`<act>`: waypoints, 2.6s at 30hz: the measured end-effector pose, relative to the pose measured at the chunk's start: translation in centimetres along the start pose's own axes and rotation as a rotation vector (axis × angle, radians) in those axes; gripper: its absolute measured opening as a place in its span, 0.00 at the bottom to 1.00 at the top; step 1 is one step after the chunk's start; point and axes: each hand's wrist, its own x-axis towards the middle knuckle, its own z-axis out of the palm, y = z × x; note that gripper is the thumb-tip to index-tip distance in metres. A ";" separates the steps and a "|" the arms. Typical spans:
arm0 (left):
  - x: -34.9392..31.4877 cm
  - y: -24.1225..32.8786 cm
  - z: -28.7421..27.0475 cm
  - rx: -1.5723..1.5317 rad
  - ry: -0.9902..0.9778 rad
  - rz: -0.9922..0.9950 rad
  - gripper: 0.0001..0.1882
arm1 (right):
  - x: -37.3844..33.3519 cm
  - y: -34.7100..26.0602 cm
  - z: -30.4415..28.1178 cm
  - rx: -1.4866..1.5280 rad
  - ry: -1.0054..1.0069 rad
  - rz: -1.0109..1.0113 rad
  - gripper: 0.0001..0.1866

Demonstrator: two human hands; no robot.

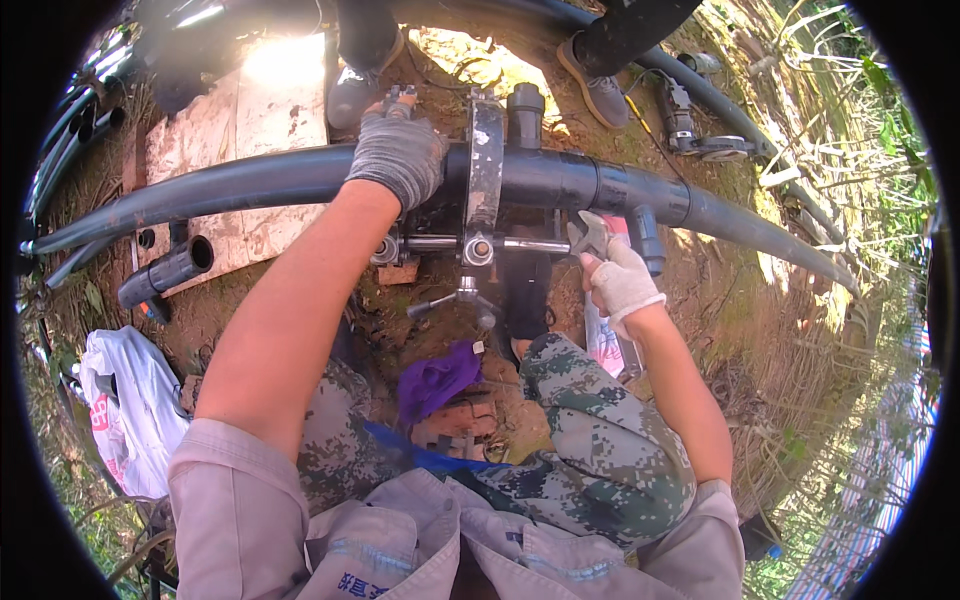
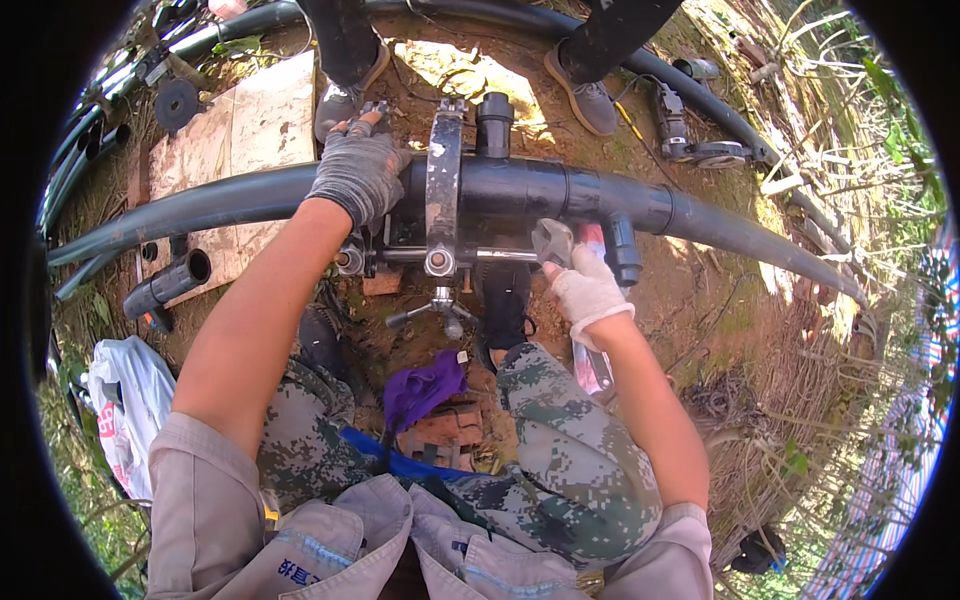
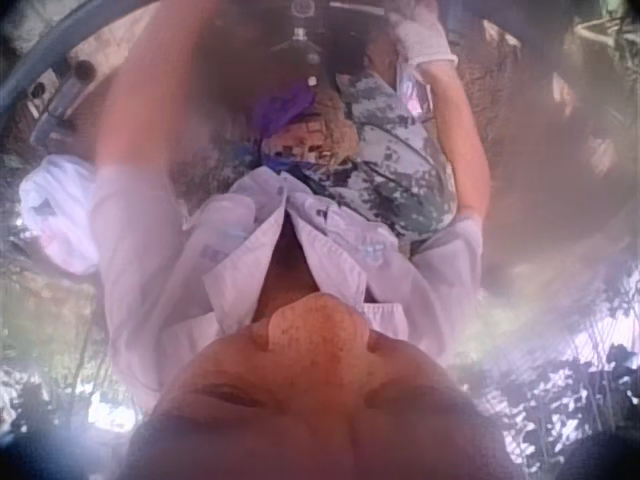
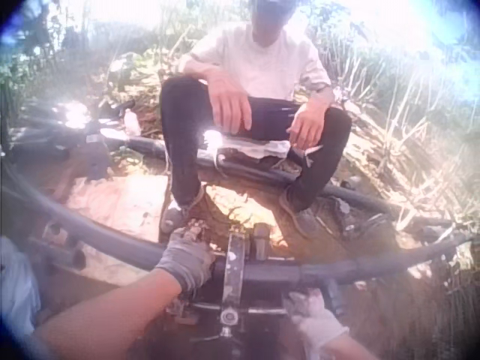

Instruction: The person assembles a pipe fitting by tightening bolts on a clamp with a wrench. They align the pipe sections and secure the connection while another person assists by holding the pipe.

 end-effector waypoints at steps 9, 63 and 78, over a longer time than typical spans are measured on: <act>0.8 0.7 -4.3 0.159 -0.212 0.137 0.40 | 5.0 3.1 0.7 -0.602 -0.076 -0.018 0.26; -2.1 -13.9 4.9 -0.505 -0.052 -0.199 0.29 | 9.5 0.9 3.3 -1.088 -0.416 0.061 0.30; -2.3 -14.4 6.7 -0.526 0.166 -0.274 0.21 | 10.2 1.2 3.6 -1.149 -0.458 0.040 0.31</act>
